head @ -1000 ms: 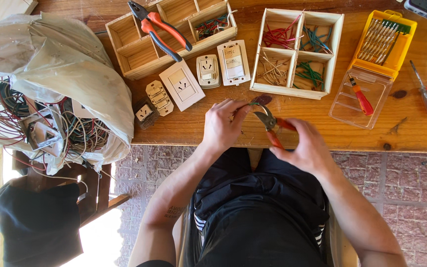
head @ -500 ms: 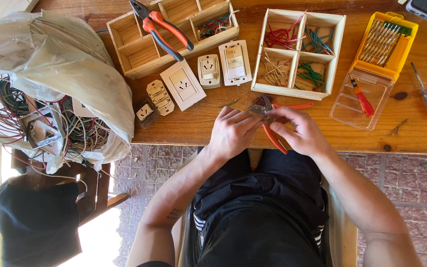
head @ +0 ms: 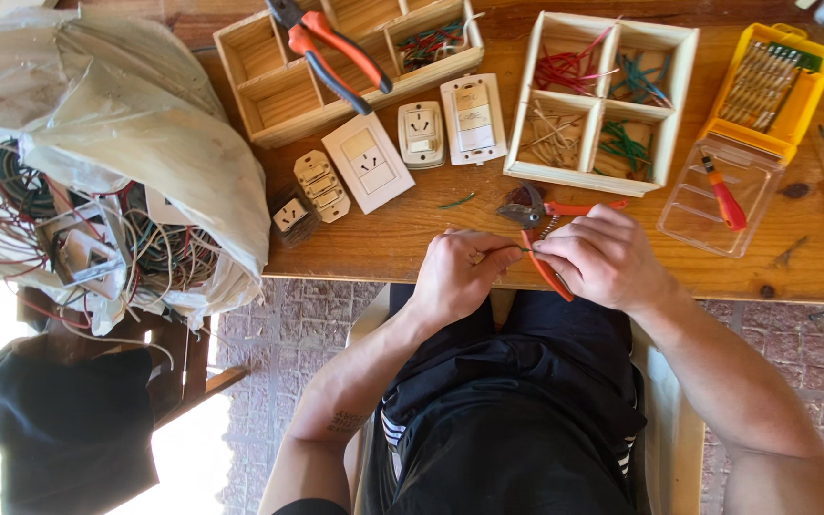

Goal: The person strips the insulation from green and red electrical wires using wire cutters, then places the stripped pieces into a compartmentalized wooden box. The person repeats this process for multiple wires throughout the clip.

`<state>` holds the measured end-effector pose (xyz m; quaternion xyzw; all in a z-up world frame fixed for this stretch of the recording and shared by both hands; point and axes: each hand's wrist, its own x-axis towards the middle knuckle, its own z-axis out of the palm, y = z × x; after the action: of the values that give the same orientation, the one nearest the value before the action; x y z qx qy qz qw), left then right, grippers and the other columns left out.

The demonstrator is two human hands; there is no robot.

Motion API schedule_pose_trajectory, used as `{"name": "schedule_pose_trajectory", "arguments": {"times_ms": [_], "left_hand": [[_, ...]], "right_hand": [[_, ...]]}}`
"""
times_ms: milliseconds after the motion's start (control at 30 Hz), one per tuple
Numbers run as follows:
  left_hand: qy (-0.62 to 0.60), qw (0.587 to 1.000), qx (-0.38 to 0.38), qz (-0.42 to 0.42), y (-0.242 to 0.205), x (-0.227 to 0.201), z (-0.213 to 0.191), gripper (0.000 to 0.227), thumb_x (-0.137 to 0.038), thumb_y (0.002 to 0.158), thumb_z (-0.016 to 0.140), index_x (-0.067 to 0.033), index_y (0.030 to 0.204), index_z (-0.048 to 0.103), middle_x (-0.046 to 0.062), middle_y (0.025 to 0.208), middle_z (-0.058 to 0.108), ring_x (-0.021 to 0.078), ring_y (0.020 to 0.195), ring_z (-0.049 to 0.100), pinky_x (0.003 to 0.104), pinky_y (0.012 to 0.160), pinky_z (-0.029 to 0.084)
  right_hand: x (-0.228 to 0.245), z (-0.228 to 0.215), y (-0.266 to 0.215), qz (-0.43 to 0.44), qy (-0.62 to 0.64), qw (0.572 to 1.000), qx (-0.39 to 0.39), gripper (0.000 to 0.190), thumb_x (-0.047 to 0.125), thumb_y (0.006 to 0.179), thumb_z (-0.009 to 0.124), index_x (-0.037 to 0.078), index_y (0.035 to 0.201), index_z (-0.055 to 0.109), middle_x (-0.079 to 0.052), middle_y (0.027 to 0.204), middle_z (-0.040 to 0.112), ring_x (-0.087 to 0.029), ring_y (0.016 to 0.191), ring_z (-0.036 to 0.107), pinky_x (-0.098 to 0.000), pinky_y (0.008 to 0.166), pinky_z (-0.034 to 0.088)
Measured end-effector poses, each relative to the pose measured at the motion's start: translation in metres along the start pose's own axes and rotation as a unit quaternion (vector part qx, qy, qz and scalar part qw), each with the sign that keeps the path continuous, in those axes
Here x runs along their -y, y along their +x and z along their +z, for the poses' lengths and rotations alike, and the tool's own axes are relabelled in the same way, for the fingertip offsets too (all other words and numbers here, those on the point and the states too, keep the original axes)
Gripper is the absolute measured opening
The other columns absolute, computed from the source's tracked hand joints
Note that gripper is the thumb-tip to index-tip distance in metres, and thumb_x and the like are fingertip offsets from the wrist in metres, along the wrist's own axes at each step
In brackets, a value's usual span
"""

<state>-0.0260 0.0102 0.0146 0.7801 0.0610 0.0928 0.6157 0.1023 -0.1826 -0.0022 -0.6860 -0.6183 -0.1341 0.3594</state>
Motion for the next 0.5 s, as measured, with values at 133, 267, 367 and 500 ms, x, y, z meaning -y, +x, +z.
{"name": "schedule_pose_trajectory", "arguments": {"times_ms": [133, 267, 367, 500], "left_hand": [[-0.038, 0.996, -0.013, -0.075, -0.010, 0.010, -0.011, 0.012, -0.020, 0.096, 0.073, -0.0086, 0.096, 0.079, 0.003, 0.065, 0.072, 0.0181, 0.071, 0.069, 0.032, 0.074, 0.050], [-0.028, 0.993, -0.058, -0.097, -0.012, 0.003, -0.035, 0.013, -0.023, 0.093, 0.075, -0.0115, 0.095, 0.080, 0.001, 0.065, 0.072, 0.0168, 0.070, 0.067, 0.031, 0.073, 0.051], [0.079, 0.985, -0.152, 0.016, -0.023, 0.032, -0.088, 0.016, -0.002, 0.080, 0.069, -0.0079, 0.091, 0.080, 0.005, 0.081, 0.075, 0.0211, 0.078, 0.073, 0.032, 0.075, 0.058], [0.071, 0.940, -0.309, -0.127, -0.033, 0.011, -0.167, 0.016, -0.012, 0.096, 0.067, -0.0034, 0.088, 0.078, 0.001, 0.067, 0.066, 0.0096, 0.063, 0.058, 0.025, 0.058, 0.048]], "right_hand": [[0.002, 0.003, 0.025, -0.058, -0.021, 0.998, -0.002, 0.006, 0.013, 0.097, 0.071, 0.008, 0.095, 0.068, -0.004, 0.081, 0.070, -0.023, 0.063, 0.065, -0.0362, 0.059, 0.047], [0.009, 0.015, 0.047, -0.071, -0.008, 0.997, -0.013, 0.008, 0.011, 0.098, 0.070, 0.008, 0.092, 0.067, -0.004, 0.082, 0.069, -0.023, 0.063, 0.065, -0.0364, 0.059, 0.046], [-0.015, 0.015, 0.023, 0.027, -0.035, 0.998, 0.042, 0.007, 0.010, 0.093, 0.073, 0.014, 0.088, 0.073, 0.001, 0.082, 0.072, -0.020, 0.069, 0.067, -0.0374, 0.069, 0.052], [-0.065, -0.001, 0.003, 0.076, -0.017, 0.997, 0.018, 0.011, -0.013, 0.104, 0.068, -0.007, 0.097, 0.063, -0.016, 0.082, 0.071, -0.023, 0.074, 0.069, -0.0319, 0.065, 0.053]]}}
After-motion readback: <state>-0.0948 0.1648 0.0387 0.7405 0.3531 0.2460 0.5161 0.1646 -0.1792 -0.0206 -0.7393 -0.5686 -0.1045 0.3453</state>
